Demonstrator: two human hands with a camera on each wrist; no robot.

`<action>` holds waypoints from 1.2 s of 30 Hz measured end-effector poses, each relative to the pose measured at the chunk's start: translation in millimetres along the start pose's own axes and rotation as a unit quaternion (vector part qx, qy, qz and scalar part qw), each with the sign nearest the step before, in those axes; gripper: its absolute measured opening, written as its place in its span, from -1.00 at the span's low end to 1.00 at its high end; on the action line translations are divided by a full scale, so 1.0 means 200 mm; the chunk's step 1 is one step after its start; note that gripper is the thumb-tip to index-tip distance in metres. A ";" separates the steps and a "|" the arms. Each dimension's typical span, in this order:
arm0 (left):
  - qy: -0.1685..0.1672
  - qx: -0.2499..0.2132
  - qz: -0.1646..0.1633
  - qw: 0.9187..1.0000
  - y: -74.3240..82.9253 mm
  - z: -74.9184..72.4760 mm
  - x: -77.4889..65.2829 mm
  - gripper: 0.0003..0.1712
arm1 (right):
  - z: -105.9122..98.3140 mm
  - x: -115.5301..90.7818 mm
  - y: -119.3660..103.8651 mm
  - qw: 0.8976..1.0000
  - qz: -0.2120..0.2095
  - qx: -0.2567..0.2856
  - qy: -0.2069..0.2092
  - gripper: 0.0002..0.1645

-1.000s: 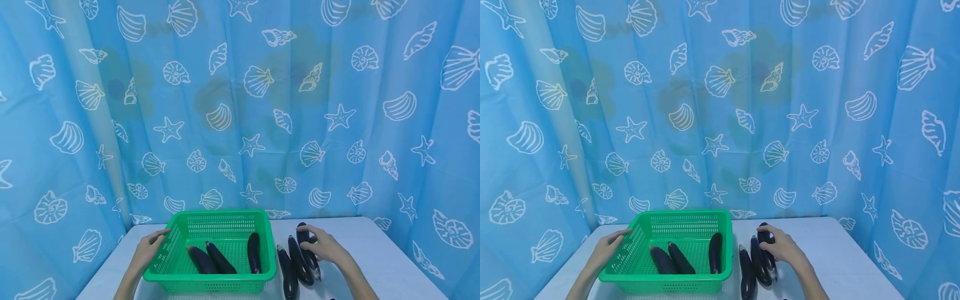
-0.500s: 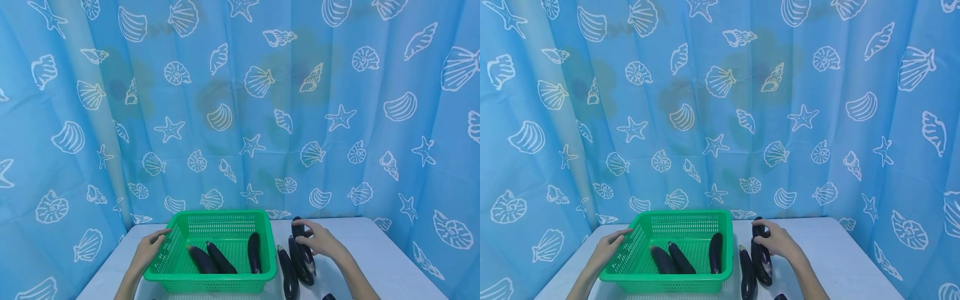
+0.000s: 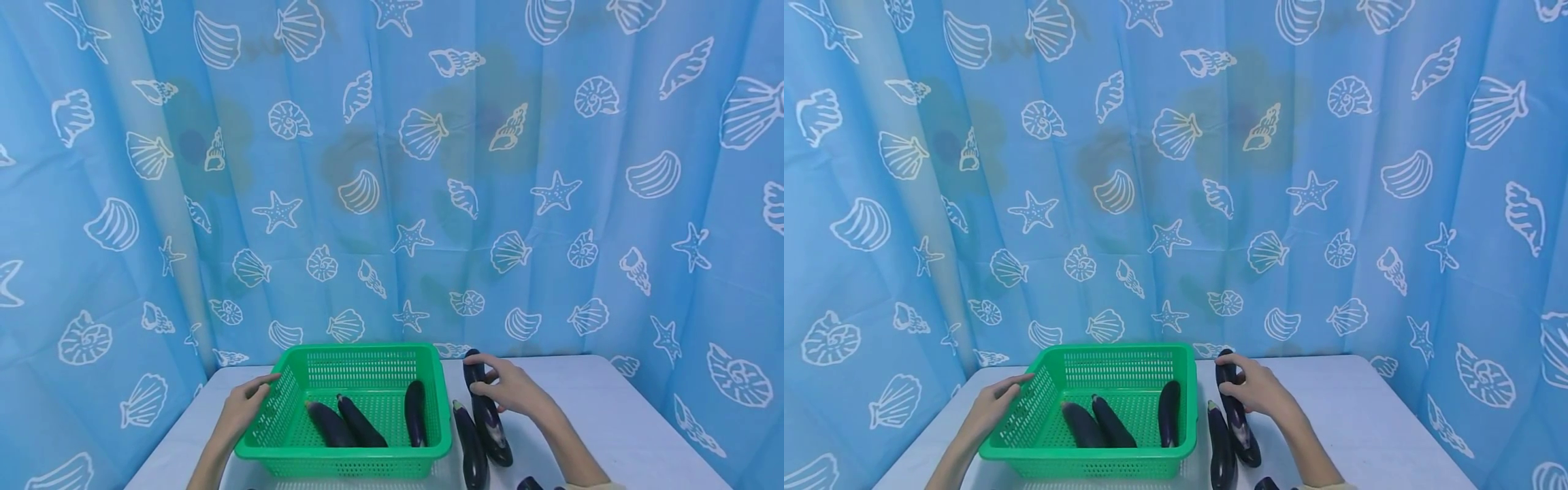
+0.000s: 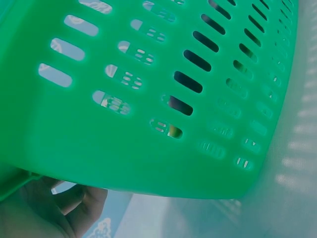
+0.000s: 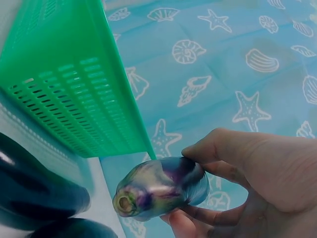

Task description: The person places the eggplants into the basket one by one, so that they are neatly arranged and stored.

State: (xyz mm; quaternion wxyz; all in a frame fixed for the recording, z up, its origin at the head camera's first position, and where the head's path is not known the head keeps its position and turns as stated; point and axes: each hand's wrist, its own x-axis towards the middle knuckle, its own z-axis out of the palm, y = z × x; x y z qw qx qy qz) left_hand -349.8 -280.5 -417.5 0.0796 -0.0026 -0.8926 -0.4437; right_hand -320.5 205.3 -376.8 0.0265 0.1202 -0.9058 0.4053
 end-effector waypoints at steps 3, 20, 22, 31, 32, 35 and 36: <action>0.001 -0.001 -0.001 1.000 0.00 0.00 0.00 -0.53 | 0.01 0.00 -0.03 1.000 0.002 0.000 -0.001 -0.42; 0.004 -0.003 -0.004 1.000 0.00 0.00 0.00 -0.53 | 0.07 0.04 -0.12 1.000 -0.017 0.011 -0.003 -0.43; 0.003 -0.005 -0.002 1.000 0.00 0.00 0.00 -0.53 | 0.08 0.05 -0.13 1.000 -0.023 0.015 -0.008 -0.42; 0.004 0.002 -0.001 1.000 0.00 0.01 0.00 -0.53 | 0.10 0.08 -0.17 0.998 -0.058 0.031 -0.020 -0.41; 0.004 0.002 -0.001 1.000 -0.01 0.01 0.00 -0.53 | 0.11 0.08 -0.18 0.997 -0.061 0.032 -0.021 -0.41; 0.005 0.001 -0.003 1.000 -0.01 0.01 0.01 -0.53 | 0.12 0.09 -0.19 0.997 -0.068 0.032 -0.023 -0.41; 0.005 0.002 -0.002 1.000 0.00 0.01 0.00 -0.53 | 0.12 0.09 -0.19 0.997 -0.070 0.033 -0.024 -0.41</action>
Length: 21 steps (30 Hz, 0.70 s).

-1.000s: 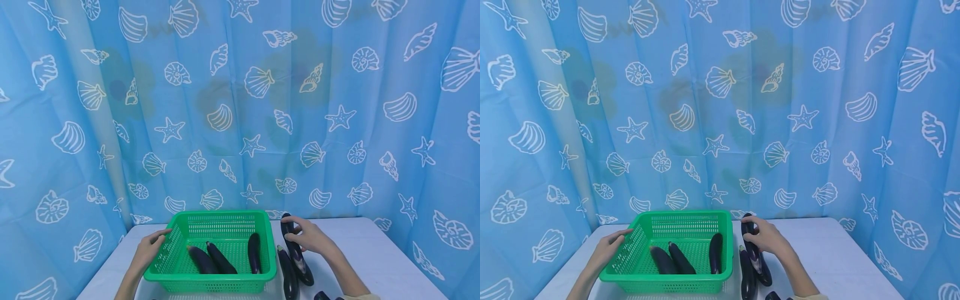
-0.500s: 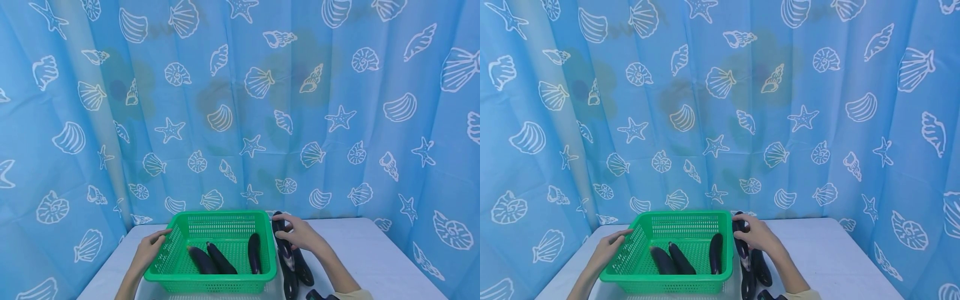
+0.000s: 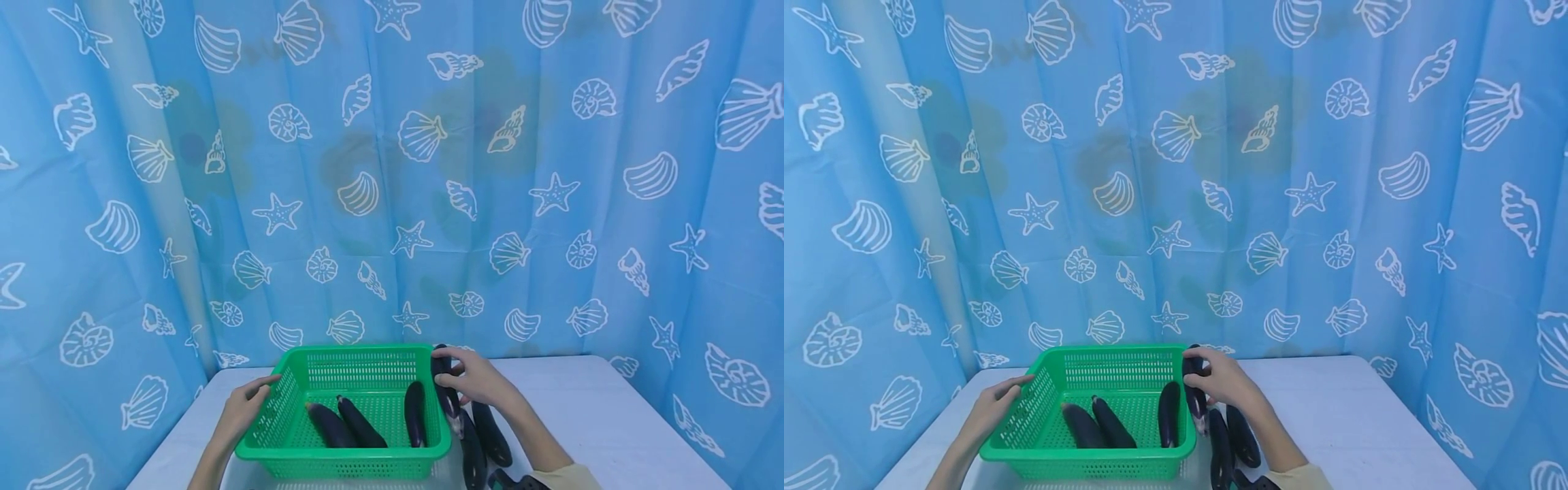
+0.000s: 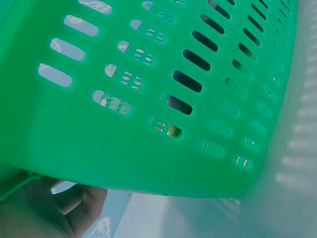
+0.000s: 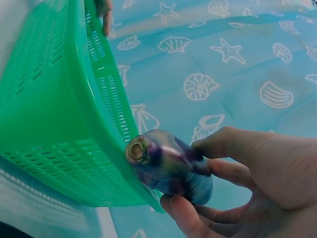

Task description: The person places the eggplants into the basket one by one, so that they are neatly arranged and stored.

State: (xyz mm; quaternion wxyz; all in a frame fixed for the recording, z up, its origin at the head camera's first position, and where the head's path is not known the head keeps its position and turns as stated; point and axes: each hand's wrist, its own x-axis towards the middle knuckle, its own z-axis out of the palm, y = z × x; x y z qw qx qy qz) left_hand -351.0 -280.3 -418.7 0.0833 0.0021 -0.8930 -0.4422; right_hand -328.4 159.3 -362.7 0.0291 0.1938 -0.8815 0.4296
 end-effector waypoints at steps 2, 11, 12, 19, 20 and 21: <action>0.000 0.001 0.001 1.000 0.00 0.00 0.00 -0.52 | 0.01 0.01 -0.01 1.000 -0.003 0.001 -0.001 -0.42; 0.002 0.000 -0.001 1.000 0.00 0.00 0.00 -0.52 | 0.05 0.05 -0.05 0.999 -0.005 0.029 -0.023 -0.42; 0.000 0.001 -0.001 1.000 0.00 0.00 0.00 -0.52 | 0.06 0.05 -0.05 0.999 -0.005 0.032 -0.023 -0.43; -0.003 0.003 -0.002 1.000 0.01 0.00 0.00 -0.52 | 0.11 0.09 -0.07 0.999 -0.008 0.039 -0.028 -0.43; -0.003 0.003 -0.003 1.000 0.01 0.00 0.00 -0.52 | 0.12 0.10 -0.07 0.999 -0.006 0.041 -0.031 -0.43; -0.002 0.004 -0.003 1.000 0.01 0.00 0.00 -0.52 | 0.13 0.10 -0.07 0.999 -0.005 0.041 -0.033 -0.44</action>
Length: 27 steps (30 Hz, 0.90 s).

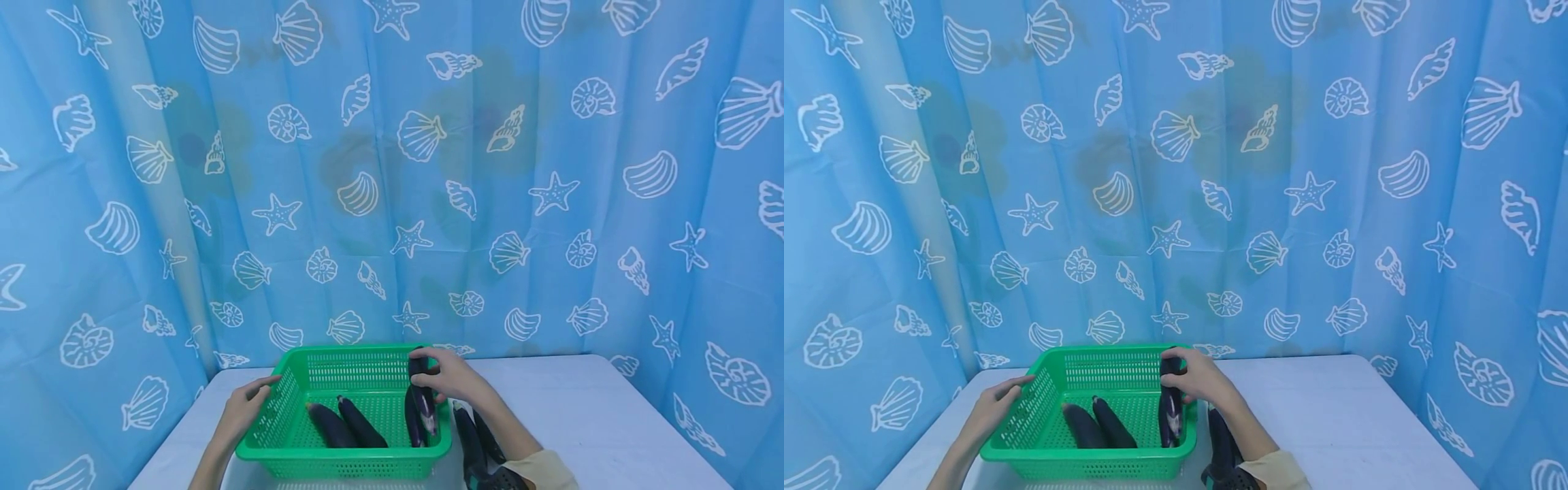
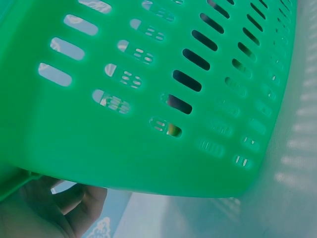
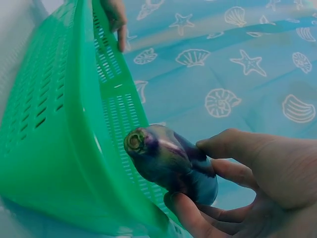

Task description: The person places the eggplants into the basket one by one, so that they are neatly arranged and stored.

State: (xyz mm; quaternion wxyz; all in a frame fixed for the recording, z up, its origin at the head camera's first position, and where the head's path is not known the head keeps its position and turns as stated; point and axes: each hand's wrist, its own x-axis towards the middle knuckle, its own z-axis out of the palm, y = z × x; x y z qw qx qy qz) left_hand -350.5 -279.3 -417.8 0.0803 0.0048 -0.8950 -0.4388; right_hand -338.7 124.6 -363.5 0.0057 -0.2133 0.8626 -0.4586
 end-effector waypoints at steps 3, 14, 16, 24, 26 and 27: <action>0.003 0.002 0.000 1.000 0.00 0.00 0.00 -0.53 | 0.03 0.01 0.00 1.000 0.012 0.001 -0.003 -0.44; -0.003 -0.002 0.003 1.000 -0.01 0.00 0.00 -0.52 | 0.10 0.04 -0.05 1.000 0.020 0.005 -0.021 -0.45; -0.004 -0.004 0.001 1.000 -0.01 0.00 0.00 -0.52 | 0.11 0.05 -0.05 0.999 0.020 0.009 -0.029 -0.45; -0.004 -0.007 -0.003 1.000 -0.01 0.00 0.00 -0.53 | 0.15 0.09 -0.04 0.998 0.035 0.014 -0.045 -0.46; -0.003 -0.006 -0.005 1.000 0.00 0.00 0.00 -0.53 | 0.16 0.09 -0.04 0.998 0.042 0.017 -0.044 -0.47; -0.002 -0.007 -0.006 1.000 0.00 0.00 0.00 -0.53 | 0.17 0.10 -0.04 0.998 0.046 0.016 -0.042 -0.47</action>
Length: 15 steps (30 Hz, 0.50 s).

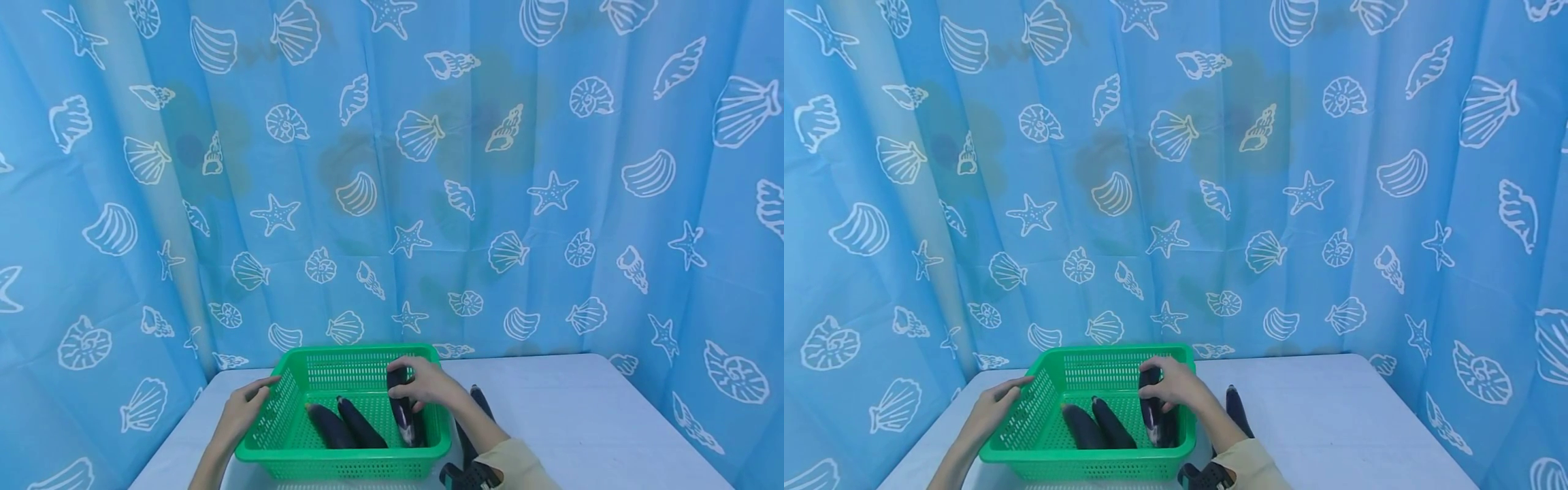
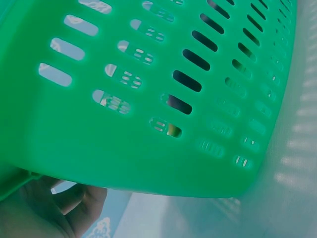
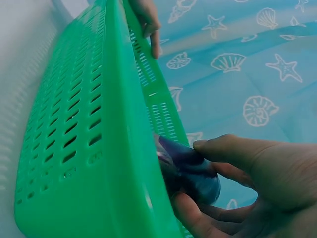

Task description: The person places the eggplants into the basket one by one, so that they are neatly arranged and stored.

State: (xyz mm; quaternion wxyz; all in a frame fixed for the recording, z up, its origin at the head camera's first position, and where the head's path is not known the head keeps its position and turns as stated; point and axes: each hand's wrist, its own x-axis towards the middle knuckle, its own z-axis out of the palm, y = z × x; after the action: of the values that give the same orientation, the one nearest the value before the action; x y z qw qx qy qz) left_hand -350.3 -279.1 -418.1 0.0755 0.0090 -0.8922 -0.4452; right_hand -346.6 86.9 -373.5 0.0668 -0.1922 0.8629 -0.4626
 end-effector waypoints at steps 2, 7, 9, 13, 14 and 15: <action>0.001 -0.001 -0.002 1.000 0.00 0.00 0.00 -0.53 | 0.01 0.01 0.00 1.000 0.008 -0.002 0.002 -0.47; -0.001 -0.001 -0.002 1.000 0.00 0.00 0.00 -0.53 | 0.04 0.03 -0.01 1.000 0.016 -0.019 -0.003 -0.45; -0.001 0.000 -0.002 1.000 0.00 0.00 0.00 -0.53 | 0.05 0.03 -0.02 1.000 0.015 -0.028 -0.004 -0.44; 0.000 0.000 -0.005 1.000 0.00 0.00 0.00 -0.53 | 0.07 0.05 -0.02 0.999 0.021 -0.038 -0.002 -0.46; 0.001 0.000 -0.005 1.000 0.00 0.00 0.00 -0.53 | 0.07 0.05 -0.02 0.999 0.024 -0.040 -0.001 -0.47; 0.000 -0.001 -0.004 1.000 0.00 0.00 0.00 -0.53 | 0.08 0.05 -0.02 0.999 0.027 -0.040 0.000 -0.47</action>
State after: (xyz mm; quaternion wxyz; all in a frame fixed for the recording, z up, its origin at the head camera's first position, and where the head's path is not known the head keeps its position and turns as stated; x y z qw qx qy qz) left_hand -350.7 -278.9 -417.3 0.0740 0.0131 -0.8917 -0.4463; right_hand -350.9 69.4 -378.8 0.0718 -0.1710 0.8857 -0.4257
